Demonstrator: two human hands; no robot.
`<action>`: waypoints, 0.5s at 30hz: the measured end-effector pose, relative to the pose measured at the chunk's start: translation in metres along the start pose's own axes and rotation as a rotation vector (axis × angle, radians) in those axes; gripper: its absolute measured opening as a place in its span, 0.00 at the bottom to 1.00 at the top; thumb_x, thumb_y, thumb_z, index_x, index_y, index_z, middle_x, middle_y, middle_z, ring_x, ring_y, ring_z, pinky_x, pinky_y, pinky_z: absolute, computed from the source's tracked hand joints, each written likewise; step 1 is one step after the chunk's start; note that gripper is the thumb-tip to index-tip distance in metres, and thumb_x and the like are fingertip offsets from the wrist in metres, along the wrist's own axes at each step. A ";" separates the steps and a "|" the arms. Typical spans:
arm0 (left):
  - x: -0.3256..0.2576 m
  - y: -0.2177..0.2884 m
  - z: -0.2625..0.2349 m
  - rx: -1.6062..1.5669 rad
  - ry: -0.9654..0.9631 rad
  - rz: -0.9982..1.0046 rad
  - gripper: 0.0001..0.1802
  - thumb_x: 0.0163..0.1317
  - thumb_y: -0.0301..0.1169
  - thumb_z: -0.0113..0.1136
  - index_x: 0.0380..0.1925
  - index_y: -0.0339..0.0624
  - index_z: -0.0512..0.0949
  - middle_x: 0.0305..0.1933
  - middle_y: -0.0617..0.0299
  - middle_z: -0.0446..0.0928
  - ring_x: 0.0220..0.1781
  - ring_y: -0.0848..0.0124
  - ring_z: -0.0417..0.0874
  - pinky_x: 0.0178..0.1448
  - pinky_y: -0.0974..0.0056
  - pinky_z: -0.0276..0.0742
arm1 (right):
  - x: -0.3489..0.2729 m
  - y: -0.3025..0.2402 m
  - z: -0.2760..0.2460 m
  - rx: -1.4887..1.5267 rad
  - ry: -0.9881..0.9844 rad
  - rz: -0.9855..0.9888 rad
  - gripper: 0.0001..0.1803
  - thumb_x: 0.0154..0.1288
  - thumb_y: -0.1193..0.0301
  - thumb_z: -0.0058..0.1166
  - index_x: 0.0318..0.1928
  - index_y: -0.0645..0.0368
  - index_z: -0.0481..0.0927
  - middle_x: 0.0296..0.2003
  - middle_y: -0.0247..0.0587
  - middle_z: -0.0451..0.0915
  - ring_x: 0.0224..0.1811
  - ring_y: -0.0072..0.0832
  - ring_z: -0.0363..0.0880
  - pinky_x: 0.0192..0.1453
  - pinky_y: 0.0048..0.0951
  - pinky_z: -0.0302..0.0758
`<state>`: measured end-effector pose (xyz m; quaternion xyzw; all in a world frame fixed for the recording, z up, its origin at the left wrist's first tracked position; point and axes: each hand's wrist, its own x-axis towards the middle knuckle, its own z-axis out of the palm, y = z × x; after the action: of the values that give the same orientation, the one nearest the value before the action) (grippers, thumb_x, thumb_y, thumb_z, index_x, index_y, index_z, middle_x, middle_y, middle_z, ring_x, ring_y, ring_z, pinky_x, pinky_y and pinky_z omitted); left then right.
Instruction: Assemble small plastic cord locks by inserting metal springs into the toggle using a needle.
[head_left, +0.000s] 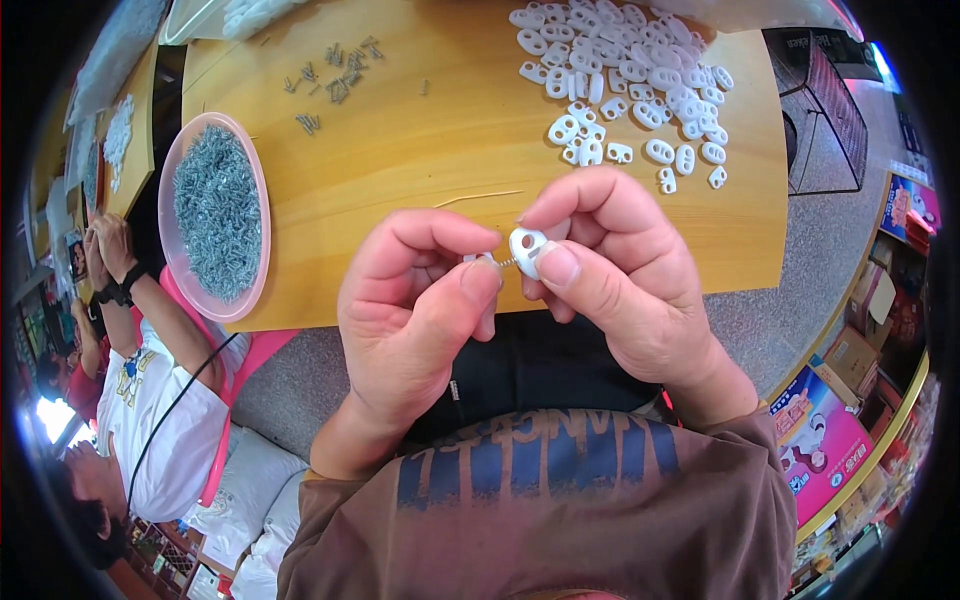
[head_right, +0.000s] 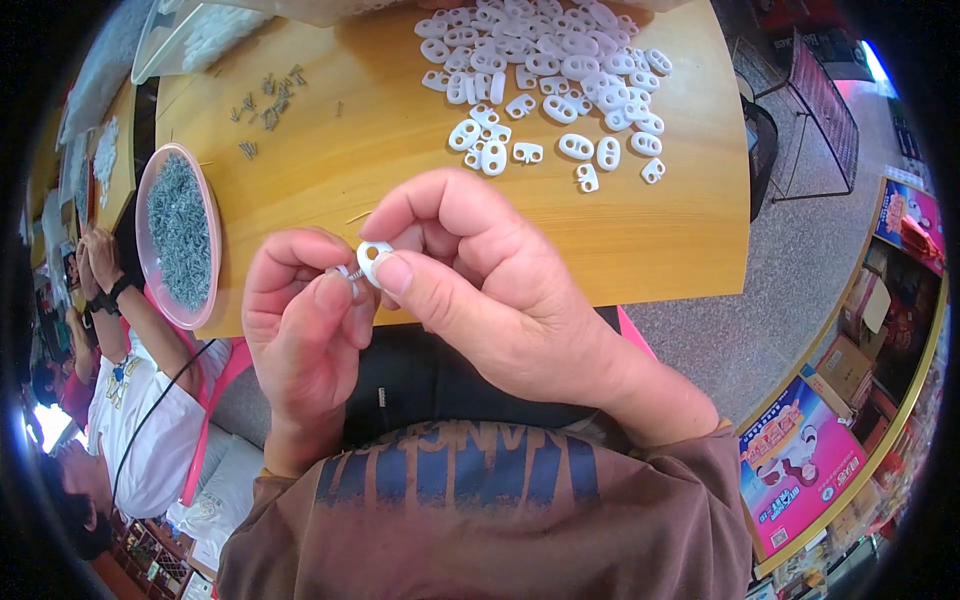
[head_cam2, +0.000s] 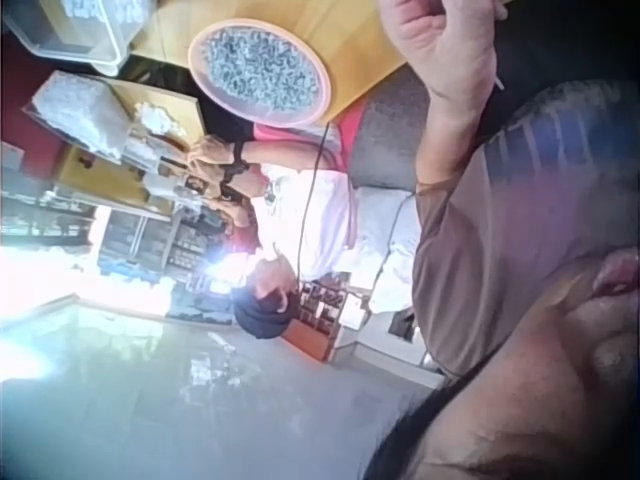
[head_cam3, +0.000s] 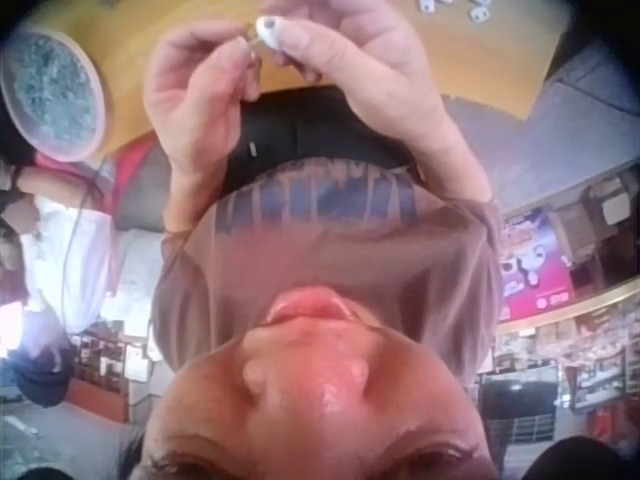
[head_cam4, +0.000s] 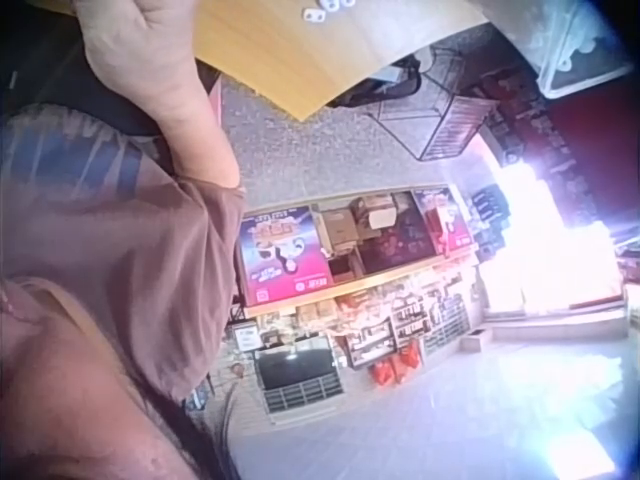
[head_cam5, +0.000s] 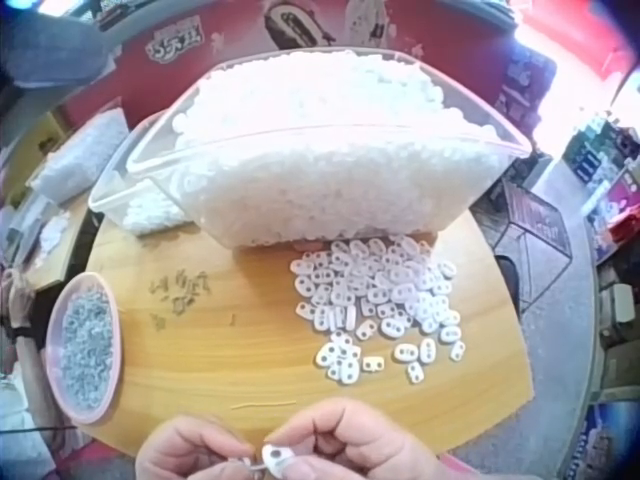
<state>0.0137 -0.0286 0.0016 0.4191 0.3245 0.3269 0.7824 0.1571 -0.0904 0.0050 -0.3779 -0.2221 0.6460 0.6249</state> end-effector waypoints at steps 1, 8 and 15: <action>0.000 0.000 0.000 0.001 0.000 0.002 0.09 0.55 0.20 0.52 0.37 0.33 0.70 0.28 0.63 0.72 0.23 0.83 0.69 0.26 0.79 0.67 | 0.000 0.000 0.000 0.000 -0.009 -0.005 0.12 0.62 0.72 0.46 0.44 0.63 0.65 0.32 0.34 0.71 0.31 0.14 0.69 0.29 0.13 0.66; -0.001 -0.001 0.001 -0.002 -0.002 -0.005 0.09 0.55 0.20 0.52 0.37 0.33 0.70 0.29 0.63 0.72 0.23 0.83 0.69 0.26 0.79 0.67 | -0.001 0.000 -0.001 -0.001 -0.009 0.001 0.12 0.62 0.71 0.46 0.44 0.63 0.66 0.32 0.35 0.71 0.31 0.15 0.69 0.29 0.13 0.66; -0.003 -0.001 0.001 -0.002 0.012 -0.012 0.09 0.55 0.20 0.53 0.37 0.34 0.69 0.30 0.64 0.72 0.23 0.84 0.69 0.27 0.80 0.67 | -0.002 0.002 -0.001 -0.075 -0.028 -0.050 0.11 0.62 0.73 0.46 0.44 0.63 0.66 0.34 0.34 0.71 0.32 0.14 0.69 0.32 0.13 0.67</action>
<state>0.0132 -0.0320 0.0021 0.4144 0.3312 0.3252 0.7828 0.1566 -0.0932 0.0028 -0.3864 -0.2644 0.6265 0.6231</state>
